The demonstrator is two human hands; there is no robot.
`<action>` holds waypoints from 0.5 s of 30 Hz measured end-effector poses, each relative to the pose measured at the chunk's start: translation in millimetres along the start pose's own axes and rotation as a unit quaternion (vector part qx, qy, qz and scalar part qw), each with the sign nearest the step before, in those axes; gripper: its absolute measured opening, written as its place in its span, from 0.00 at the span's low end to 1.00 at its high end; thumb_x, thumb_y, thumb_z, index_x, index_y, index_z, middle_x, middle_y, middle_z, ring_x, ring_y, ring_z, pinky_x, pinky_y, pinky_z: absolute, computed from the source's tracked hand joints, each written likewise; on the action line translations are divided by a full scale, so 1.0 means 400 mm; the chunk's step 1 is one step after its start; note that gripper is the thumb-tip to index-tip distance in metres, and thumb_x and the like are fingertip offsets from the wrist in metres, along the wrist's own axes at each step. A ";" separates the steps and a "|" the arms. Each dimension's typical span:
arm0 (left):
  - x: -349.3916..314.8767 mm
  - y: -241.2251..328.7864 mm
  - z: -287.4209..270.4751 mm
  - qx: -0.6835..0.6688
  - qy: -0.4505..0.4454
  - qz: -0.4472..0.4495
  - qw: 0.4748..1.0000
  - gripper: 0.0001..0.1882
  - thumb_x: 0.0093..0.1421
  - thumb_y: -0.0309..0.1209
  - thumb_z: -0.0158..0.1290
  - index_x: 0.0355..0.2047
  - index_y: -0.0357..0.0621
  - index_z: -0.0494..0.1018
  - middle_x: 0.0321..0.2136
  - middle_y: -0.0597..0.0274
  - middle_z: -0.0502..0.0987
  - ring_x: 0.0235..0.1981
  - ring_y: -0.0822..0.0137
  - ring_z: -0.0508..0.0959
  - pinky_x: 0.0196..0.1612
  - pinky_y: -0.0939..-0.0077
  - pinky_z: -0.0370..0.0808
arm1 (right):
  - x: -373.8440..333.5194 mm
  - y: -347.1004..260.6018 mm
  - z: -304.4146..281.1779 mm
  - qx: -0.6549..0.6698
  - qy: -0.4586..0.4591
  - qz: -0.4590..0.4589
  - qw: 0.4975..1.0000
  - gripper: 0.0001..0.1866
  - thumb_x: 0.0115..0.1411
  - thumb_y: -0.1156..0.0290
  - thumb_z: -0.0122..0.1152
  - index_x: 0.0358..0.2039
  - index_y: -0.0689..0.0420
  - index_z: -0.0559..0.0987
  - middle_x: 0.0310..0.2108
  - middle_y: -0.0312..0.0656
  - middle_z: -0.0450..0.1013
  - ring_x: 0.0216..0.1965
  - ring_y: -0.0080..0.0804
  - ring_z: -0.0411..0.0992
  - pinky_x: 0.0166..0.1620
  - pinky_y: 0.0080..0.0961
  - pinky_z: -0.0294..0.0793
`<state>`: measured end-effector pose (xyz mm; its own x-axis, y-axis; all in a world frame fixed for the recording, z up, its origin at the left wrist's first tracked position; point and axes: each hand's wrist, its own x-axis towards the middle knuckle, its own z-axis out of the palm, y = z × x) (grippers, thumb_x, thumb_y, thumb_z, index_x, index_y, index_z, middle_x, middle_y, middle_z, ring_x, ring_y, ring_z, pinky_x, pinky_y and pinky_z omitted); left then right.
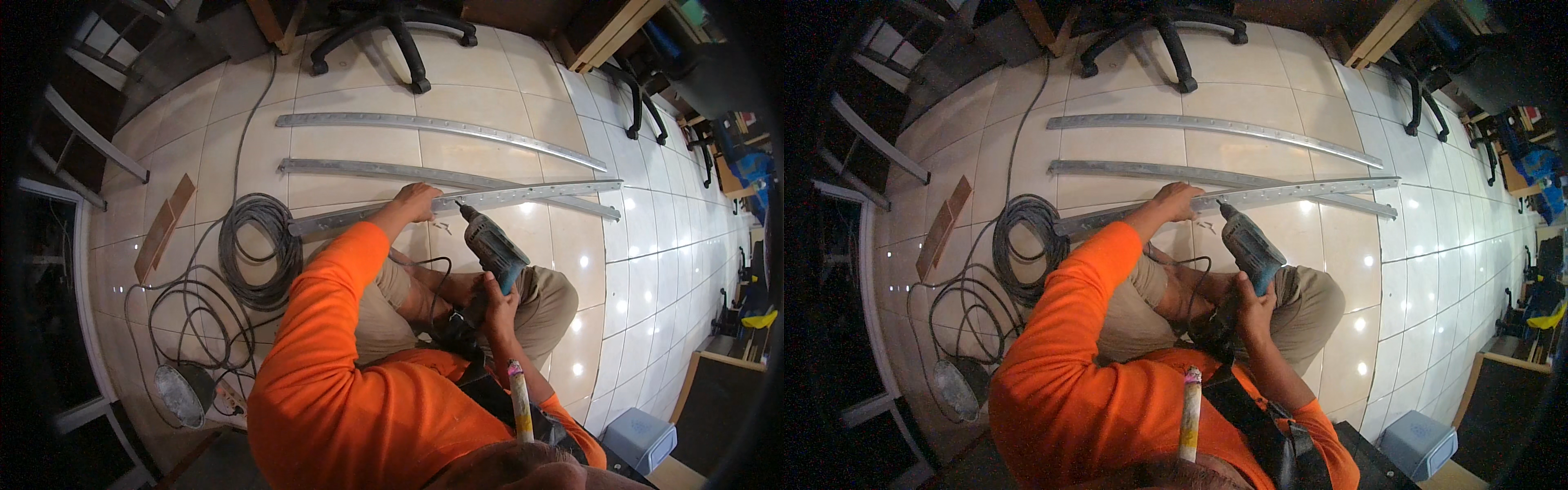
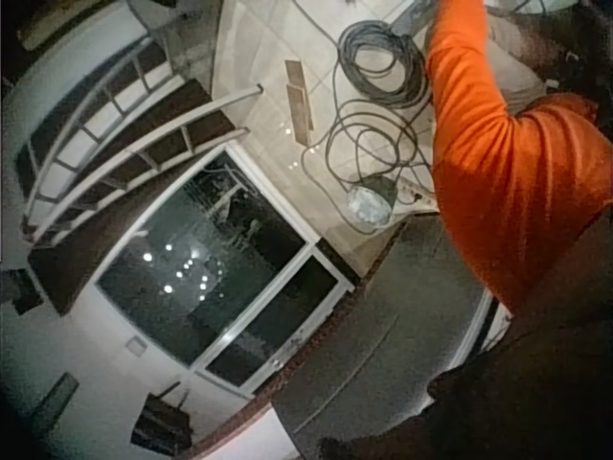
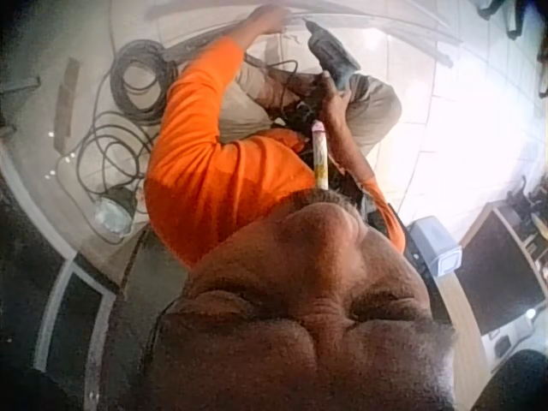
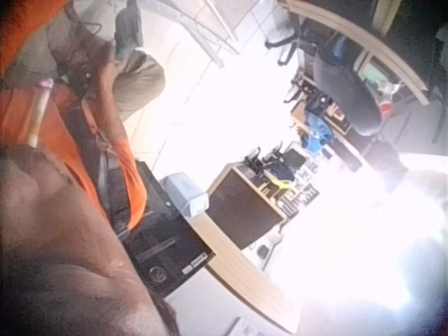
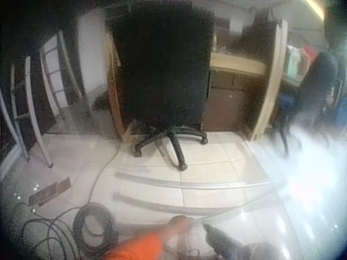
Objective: The person sits on the floor and uses a corded drill to fasten screws into long metal rails. They align the rails, drill multiple holes, and inspect the assembled pieces.
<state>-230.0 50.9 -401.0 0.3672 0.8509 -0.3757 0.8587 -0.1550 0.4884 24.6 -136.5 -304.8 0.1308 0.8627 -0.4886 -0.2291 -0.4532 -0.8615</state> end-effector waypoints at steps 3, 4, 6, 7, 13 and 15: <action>-0.001 -0.001 0.006 0.001 0.021 0.001 1.000 0.35 0.50 0.38 0.68 0.60 0.52 0.74 0.53 0.47 0.79 0.57 0.48 0.77 0.61 0.58 0.73 | -0.002 -0.002 -0.003 0.028 -0.001 -0.006 1.000 0.20 0.64 0.63 0.69 0.51 0.60 0.75 0.35 0.36 0.77 0.34 0.24 0.74 0.39 0.24 0.75; 0.002 -0.007 0.010 0.007 0.023 0.004 1.000 0.35 0.51 0.38 0.68 0.61 0.52 0.74 0.53 0.46 0.79 0.57 0.48 0.77 0.61 0.57 0.73 | -0.002 -0.001 -0.003 0.028 -0.006 -0.008 1.000 0.20 0.65 0.64 0.69 0.51 0.60 0.75 0.36 0.36 0.77 0.34 0.24 0.75 0.39 0.24 0.75; 0.004 -0.014 0.017 0.019 0.025 0.010 0.999 0.36 0.51 0.39 0.69 0.62 0.52 0.73 0.54 0.46 0.78 0.57 0.47 0.77 0.61 0.57 0.73 | -0.003 -0.001 -0.001 0.027 -0.013 -0.011 0.999 0.19 0.65 0.64 0.68 0.51 0.61 0.76 0.37 0.36 0.78 0.36 0.24 0.75 0.40 0.24 0.75; 0.002 -0.016 0.019 0.019 0.031 0.019 0.999 0.37 0.52 0.40 0.68 0.63 0.53 0.71 0.54 0.45 0.78 0.57 0.46 0.76 0.61 0.56 0.73 | -0.007 -0.007 0.003 0.018 -0.020 0.003 1.000 0.19 0.65 0.64 0.68 0.51 0.61 0.76 0.37 0.37 0.78 0.36 0.25 0.75 0.40 0.25 0.75; -0.011 0.011 0.010 0.003 0.016 0.018 1.000 0.39 0.61 0.48 0.62 0.71 0.63 0.61 0.55 0.41 0.76 0.58 0.44 0.75 0.62 0.54 0.71 | -0.034 0.002 0.006 -0.002 -0.021 0.000 1.000 0.17 0.65 0.64 0.69 0.47 0.61 0.77 0.38 0.38 0.78 0.36 0.26 0.76 0.40 0.25 0.75; -0.005 0.022 0.000 -0.021 0.012 0.005 1.000 0.38 0.64 0.49 0.59 0.72 0.67 0.58 0.56 0.41 0.76 0.60 0.44 0.74 0.62 0.55 0.71 | -0.046 -0.006 0.003 0.006 -0.010 0.012 1.000 0.16 0.65 0.63 0.68 0.46 0.61 0.78 0.38 0.39 0.79 0.36 0.26 0.76 0.40 0.25 0.75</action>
<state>-223.3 47.6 -396.0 0.3671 0.8612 -0.3515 0.8389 -0.1433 0.5250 21.4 -151.0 -293.6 0.1065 0.8553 -0.5071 -0.2428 -0.4722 -0.8474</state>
